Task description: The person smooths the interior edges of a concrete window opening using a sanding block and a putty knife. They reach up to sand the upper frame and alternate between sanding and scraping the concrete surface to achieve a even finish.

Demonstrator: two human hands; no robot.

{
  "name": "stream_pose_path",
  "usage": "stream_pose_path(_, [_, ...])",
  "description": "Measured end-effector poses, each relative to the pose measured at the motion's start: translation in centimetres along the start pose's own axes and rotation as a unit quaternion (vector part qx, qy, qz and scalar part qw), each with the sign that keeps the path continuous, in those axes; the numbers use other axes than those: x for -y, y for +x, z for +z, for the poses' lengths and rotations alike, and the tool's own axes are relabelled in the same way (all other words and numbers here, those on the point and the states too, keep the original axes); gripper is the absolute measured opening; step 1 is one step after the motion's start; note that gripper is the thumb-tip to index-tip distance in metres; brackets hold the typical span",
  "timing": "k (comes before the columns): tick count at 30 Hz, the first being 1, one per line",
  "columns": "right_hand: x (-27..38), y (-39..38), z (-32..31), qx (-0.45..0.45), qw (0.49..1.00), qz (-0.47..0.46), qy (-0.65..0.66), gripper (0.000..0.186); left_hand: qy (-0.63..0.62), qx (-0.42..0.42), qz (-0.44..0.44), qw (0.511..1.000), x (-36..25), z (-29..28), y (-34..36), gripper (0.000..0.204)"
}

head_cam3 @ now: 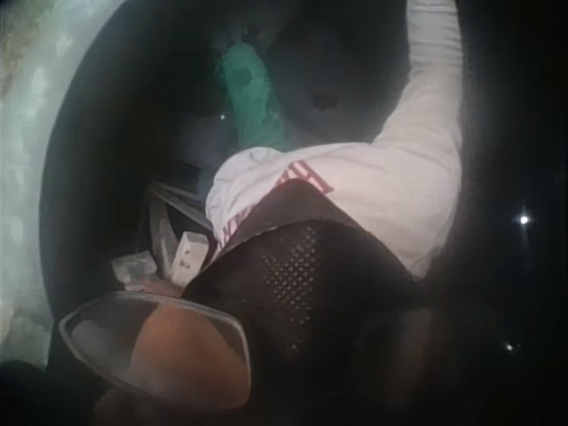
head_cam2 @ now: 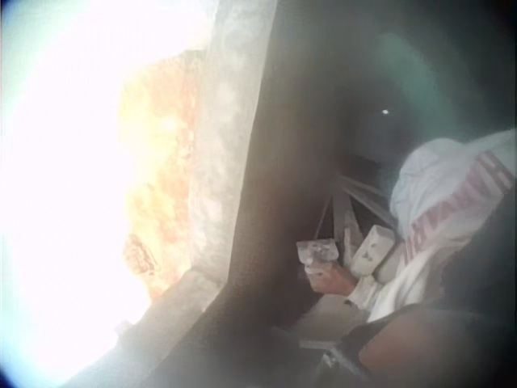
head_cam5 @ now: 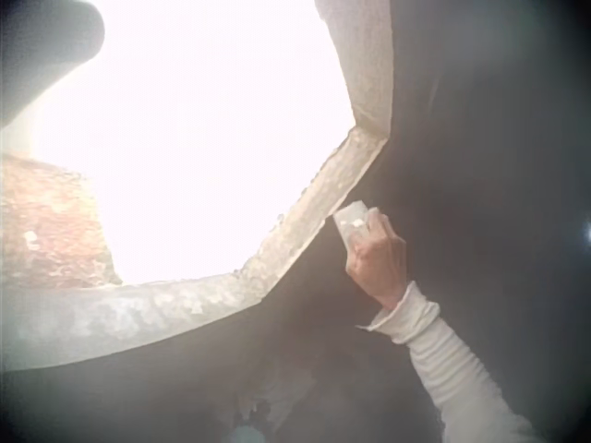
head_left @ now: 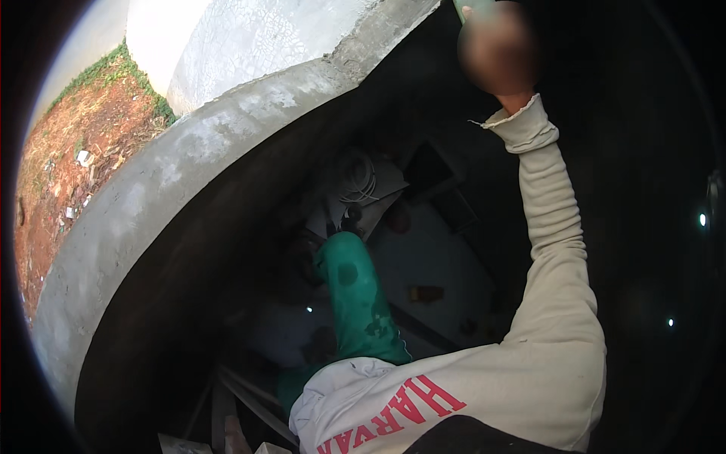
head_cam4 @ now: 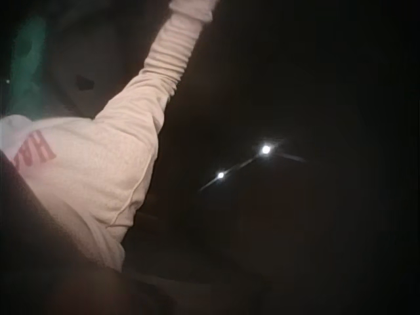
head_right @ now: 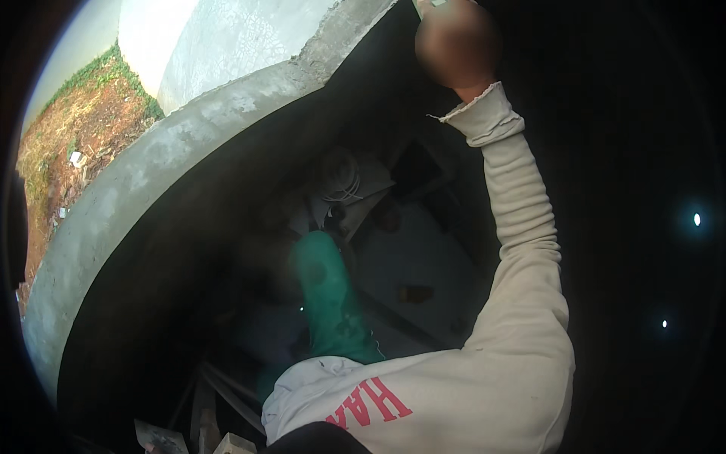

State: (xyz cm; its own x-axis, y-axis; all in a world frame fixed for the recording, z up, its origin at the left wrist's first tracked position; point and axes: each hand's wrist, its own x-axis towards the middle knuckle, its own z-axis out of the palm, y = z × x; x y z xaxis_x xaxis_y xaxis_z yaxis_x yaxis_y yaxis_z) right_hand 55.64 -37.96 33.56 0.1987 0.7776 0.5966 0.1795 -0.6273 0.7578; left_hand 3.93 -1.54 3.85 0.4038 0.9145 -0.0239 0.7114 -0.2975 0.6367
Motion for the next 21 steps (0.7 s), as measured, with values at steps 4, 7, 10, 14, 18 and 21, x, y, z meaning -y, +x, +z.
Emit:
stream_pose_path(4, [2.6, 2.2, 0.8, 0.141, 0.985, -0.095, 0.018, 0.023, -0.018, -0.011, -0.007, 1.000, 1.1, 0.0, 0.0, 0.044])
stream_pose_path(7, [-0.7, 4.0, 4.0, 0.145, 0.971, -0.182, -0.056, 0.019, 0.409, -0.038, 0.321, 0.853, 5.0, -1.2, -0.2, 0.047])
stream_pose_path(10, [-3.8, 11.9, 2.2, 0.322, 0.926, 0.004, -0.198, 0.015, 0.024, -0.006, -0.006, 1.000, 2.0, -0.2, -0.2, 0.048])
stream_pose_path(14, [0.0, 8.8, 0.9, 0.312, 0.942, -0.020, -0.123, 0.018, 0.048, 0.003, -0.064, 0.997, 0.8, -0.4, -0.5, 0.049])
stream_pose_path(18, [0.4, 2.6, 3.6, 0.125, 0.969, -0.211, 0.001, 0.017, 0.060, 0.004, -0.005, 0.998, 1.5, -0.8, 0.2, 0.049])
stream_pose_path(21, [-3.3, 8.9, 3.5, 0.124, 0.983, -0.095, -0.100, 0.007, 0.063, 0.007, 0.009, 0.998, 2.3, -0.6, 0.5, 0.049])
